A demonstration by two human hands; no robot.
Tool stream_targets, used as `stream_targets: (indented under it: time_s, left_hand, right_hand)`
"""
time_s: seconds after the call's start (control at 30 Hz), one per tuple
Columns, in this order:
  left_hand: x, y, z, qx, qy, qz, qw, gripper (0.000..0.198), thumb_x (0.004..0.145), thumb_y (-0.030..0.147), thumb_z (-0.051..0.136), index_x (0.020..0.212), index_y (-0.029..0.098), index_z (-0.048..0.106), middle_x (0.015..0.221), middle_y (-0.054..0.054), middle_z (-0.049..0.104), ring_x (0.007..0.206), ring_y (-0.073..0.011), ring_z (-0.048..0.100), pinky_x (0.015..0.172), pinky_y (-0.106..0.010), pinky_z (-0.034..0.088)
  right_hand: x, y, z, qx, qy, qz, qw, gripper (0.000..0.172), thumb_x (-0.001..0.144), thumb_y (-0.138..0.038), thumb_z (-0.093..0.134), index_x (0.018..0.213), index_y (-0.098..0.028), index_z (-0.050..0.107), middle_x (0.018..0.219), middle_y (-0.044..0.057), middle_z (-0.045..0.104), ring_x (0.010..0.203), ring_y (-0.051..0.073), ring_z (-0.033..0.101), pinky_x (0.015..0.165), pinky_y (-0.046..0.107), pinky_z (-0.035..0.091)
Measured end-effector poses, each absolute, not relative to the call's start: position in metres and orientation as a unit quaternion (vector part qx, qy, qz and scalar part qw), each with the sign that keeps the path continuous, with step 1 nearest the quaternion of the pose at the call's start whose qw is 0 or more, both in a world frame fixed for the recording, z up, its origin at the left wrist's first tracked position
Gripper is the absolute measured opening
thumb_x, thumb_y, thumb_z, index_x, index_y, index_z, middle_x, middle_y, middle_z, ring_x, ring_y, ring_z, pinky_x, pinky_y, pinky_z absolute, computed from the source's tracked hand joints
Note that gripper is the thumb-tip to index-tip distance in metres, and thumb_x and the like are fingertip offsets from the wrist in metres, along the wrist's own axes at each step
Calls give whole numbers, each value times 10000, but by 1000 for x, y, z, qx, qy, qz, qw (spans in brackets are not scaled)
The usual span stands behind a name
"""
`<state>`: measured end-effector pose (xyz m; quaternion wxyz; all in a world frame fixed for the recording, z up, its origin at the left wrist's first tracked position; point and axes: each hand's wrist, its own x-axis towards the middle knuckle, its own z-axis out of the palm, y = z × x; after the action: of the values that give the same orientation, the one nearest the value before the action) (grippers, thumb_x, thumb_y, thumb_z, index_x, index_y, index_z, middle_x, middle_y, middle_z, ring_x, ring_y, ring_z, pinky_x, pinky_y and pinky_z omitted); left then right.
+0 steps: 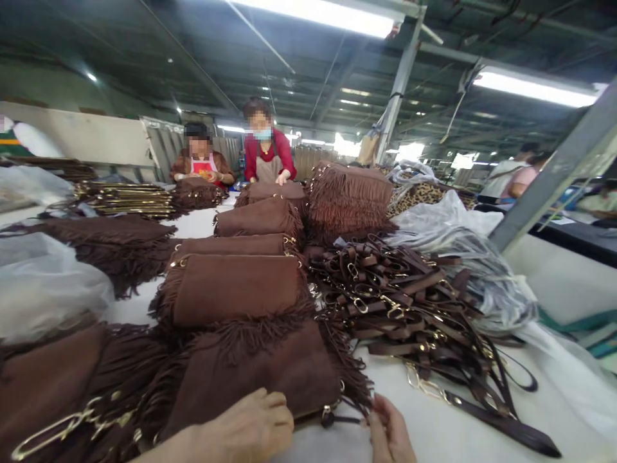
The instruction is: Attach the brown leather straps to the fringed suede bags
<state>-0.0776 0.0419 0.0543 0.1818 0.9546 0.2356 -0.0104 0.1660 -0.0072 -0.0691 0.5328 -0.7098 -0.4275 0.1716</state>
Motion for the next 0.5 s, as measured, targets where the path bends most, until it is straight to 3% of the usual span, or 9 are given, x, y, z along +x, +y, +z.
stream_targets:
  time_s: [0.07,0.17,0.27,0.4,0.5]
  left_hand:
    - [-60,42,48,940,306,20,150,264,798,155,478,1026,262,561,1055,-38,614,995,-196,533,858,-315,405]
    - [-41,47,22,923,364,24,123,501,787,236,523,1275,262,412,1318,-95,459,1219,-280,389,980,-452,336]
    - [-38,53,-3,922,370,15,117,633,769,270,559,1352,243,313,1418,-114,310,1303,-315,259,1029,-519,273]
    - [-45,54,-14,923,365,43,116,677,751,244,586,1361,266,293,1422,-93,293,1305,-300,260,1044,-499,271]
    - [-48,54,-11,918,367,46,139,693,735,254,612,1356,278,305,1423,-83,289,1303,-305,262,1048,-503,265]
  right_hand:
    - [182,7,-50,-701,-506,58,499,281,858,-359,404,1023,-163,520,960,108,612,830,188,588,701,290,478]
    - [206,38,-10,-650,-613,-175,413,237,871,-257,404,1017,-153,558,1014,118,613,952,226,534,833,369,407]
    - [223,69,23,-635,-666,-307,243,281,840,-112,428,1082,-170,556,1122,92,607,1046,253,478,895,429,307]
    - [232,95,40,-627,-702,-333,57,302,780,-4,429,986,-136,605,925,110,647,856,245,527,748,397,326]
    - [234,96,42,-619,-711,-331,37,288,759,26,425,847,-157,630,757,86,617,705,219,515,656,361,317]
